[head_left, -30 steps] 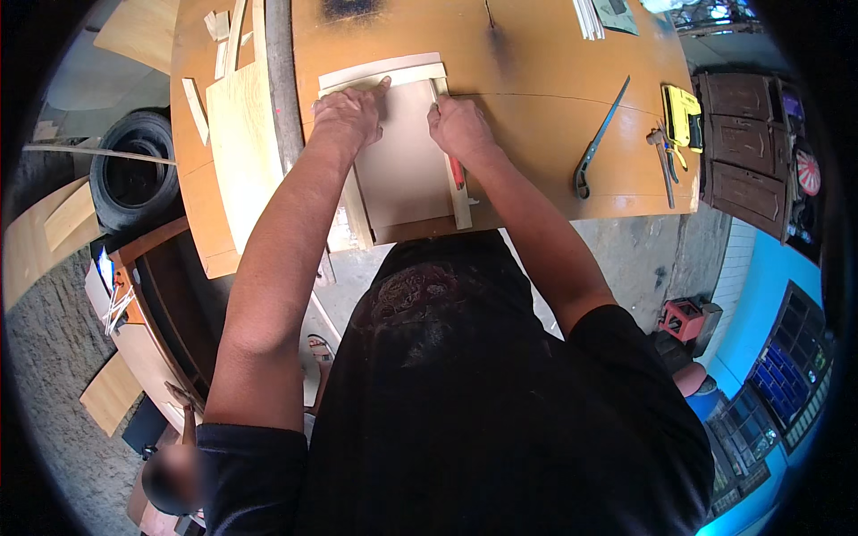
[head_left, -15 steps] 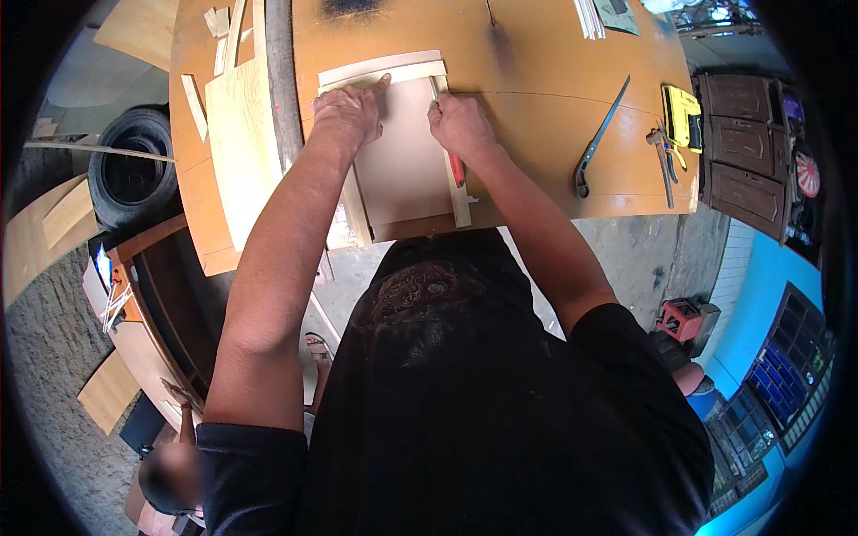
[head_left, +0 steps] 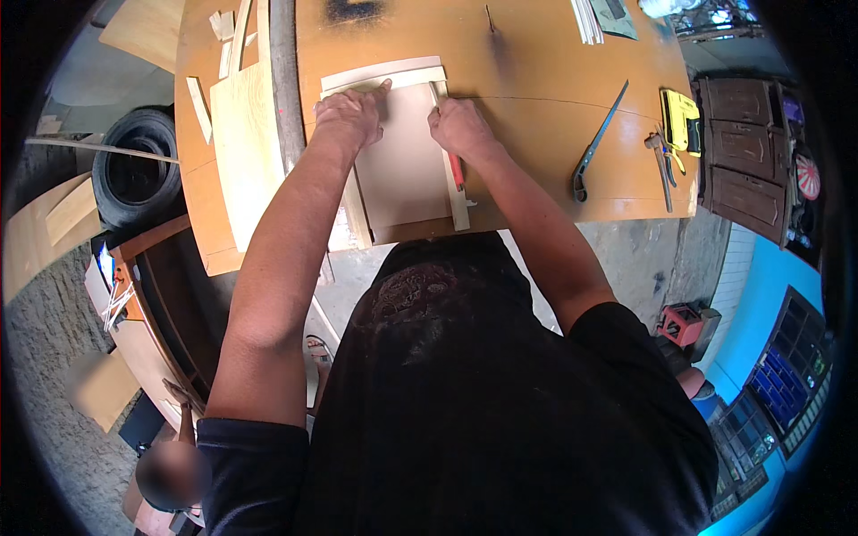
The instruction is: Assembling a small wooden frame by marking, fitting, and trimming wood pieces on a workbench.
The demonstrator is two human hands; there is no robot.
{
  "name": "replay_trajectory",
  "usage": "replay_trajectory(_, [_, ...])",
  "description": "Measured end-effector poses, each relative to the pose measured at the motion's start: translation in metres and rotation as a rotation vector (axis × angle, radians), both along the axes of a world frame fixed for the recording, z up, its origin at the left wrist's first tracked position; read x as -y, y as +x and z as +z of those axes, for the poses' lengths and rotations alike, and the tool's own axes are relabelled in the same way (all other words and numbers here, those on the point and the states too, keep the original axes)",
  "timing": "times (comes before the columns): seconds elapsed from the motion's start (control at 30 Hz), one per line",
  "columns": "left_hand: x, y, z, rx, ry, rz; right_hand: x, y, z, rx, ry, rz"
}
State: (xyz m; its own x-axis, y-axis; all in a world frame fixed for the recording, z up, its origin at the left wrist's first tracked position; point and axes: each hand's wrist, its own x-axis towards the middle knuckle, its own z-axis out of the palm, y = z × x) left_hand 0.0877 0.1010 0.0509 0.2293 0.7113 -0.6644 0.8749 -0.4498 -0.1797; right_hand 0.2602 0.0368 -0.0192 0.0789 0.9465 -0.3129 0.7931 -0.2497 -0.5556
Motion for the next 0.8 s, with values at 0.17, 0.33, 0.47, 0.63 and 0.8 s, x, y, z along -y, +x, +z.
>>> replay_trajectory(0.17, [0.001,0.001,-0.001,0.031,0.03,-0.015,-0.004,0.004,0.001,-0.004,-0.103,0.042])
replay_trajectory(0.33, [0.001,-0.002,-0.001,0.047,-0.008,0.011,0.018,0.016,0.001,-0.165,0.087,0.01])
replay_trajectory(0.47, [0.004,0.003,0.004,0.046,0.011,0.018,0.051,0.046,-0.011,-0.505,0.178,-0.184])
replay_trajectory(0.63, [0.004,0.001,0.004,0.019,0.0,0.075,0.087,0.084,0.011,-0.751,-0.223,-0.305])
replay_trajectory(0.8, [0.01,0.001,-0.001,0.032,0.014,0.153,0.075,0.112,0.034,-0.699,-0.464,-0.217])
